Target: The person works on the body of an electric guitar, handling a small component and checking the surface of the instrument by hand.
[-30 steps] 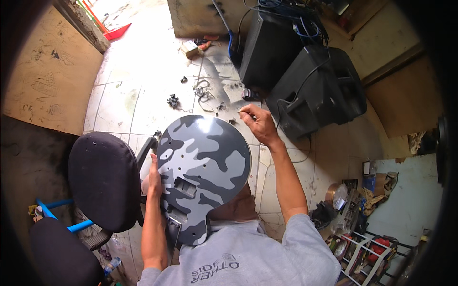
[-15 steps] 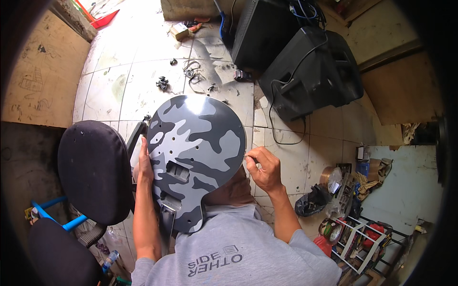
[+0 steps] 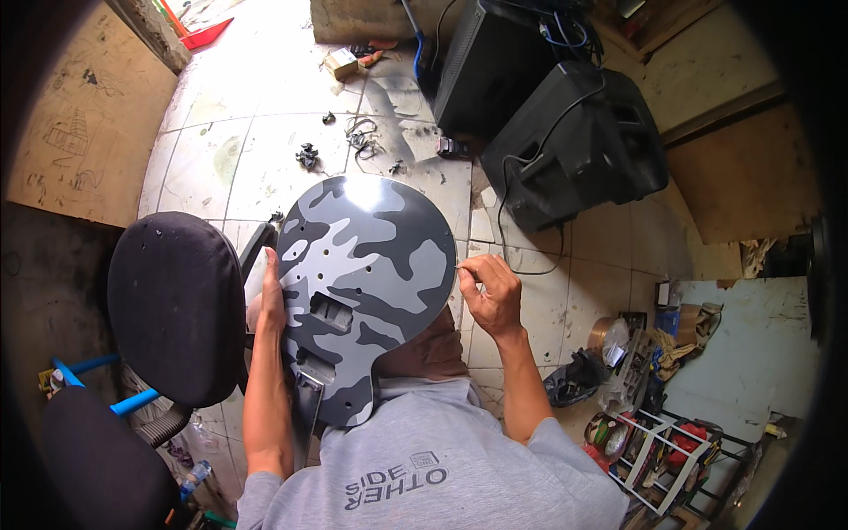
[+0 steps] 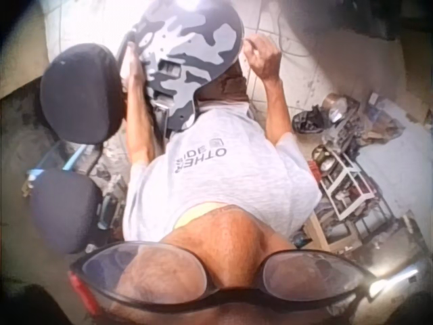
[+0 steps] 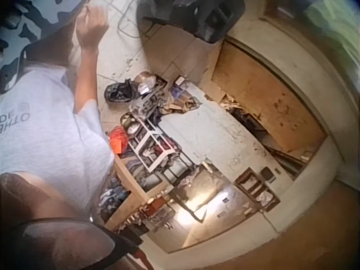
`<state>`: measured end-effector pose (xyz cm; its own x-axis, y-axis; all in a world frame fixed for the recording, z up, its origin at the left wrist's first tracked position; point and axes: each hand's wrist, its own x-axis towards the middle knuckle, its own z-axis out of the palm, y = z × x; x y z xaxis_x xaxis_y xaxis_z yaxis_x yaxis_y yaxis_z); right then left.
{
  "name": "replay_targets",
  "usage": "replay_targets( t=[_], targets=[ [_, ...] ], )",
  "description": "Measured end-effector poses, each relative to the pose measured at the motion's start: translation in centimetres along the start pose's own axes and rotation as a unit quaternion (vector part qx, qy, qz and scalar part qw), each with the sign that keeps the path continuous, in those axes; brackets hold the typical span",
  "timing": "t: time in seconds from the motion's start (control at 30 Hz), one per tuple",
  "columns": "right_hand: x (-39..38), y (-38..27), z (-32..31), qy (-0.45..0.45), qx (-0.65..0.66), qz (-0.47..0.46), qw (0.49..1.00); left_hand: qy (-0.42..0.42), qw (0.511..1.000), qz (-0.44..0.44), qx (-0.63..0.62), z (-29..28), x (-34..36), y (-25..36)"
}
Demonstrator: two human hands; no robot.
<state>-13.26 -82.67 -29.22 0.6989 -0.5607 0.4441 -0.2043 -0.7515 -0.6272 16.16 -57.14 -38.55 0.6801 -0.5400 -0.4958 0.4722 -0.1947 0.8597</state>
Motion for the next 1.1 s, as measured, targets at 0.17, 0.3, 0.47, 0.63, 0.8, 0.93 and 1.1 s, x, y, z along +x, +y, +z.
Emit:
replay_targets(
  t=[0.17,0.3,0.47,0.63,0.8,0.93,1.1],
  targets=[
    [-0.9,-1.1,-1.0,-0.025,0.014,-0.025,0.999,-0.021,1.000,-0.003,-0.015,0.0,0.0,-0.2],
    [-0.6,-0.9,-1.0,-0.026,-0.001,-0.034,0.999,0.002,1.000,-0.008,0.001,0.6,-0.6,0.6],
    [1.9,0.7,-0.7,-0.034,0.002,-0.036,0.999,-0.020,1.000,-0.008,-0.014,0.3,-0.5,0.7],
    [4.2,1.9,-0.8,-0.060,0.021,-0.035,0.997,-0.019,0.999,-0.020,-0.028,0.7,-0.7,0.9],
    [2.6,1.3,-1.8,-0.082,0.043,-0.052,0.994,-0.013,0.999,-0.022,-0.023,1.4,-1.4,1.8],
    [2.1,0.6,-2.1,-0.090,0.043,-0.049,0.994,-0.025,0.999,-0.026,-0.028,1.2,-1.3,1.6],
    [4.5,1.9,-1.6,-0.096,0.038,-0.050,0.993,-0.011,1.000,-0.023,-0.009,0.8,-1.1,1.2]
  ],
)
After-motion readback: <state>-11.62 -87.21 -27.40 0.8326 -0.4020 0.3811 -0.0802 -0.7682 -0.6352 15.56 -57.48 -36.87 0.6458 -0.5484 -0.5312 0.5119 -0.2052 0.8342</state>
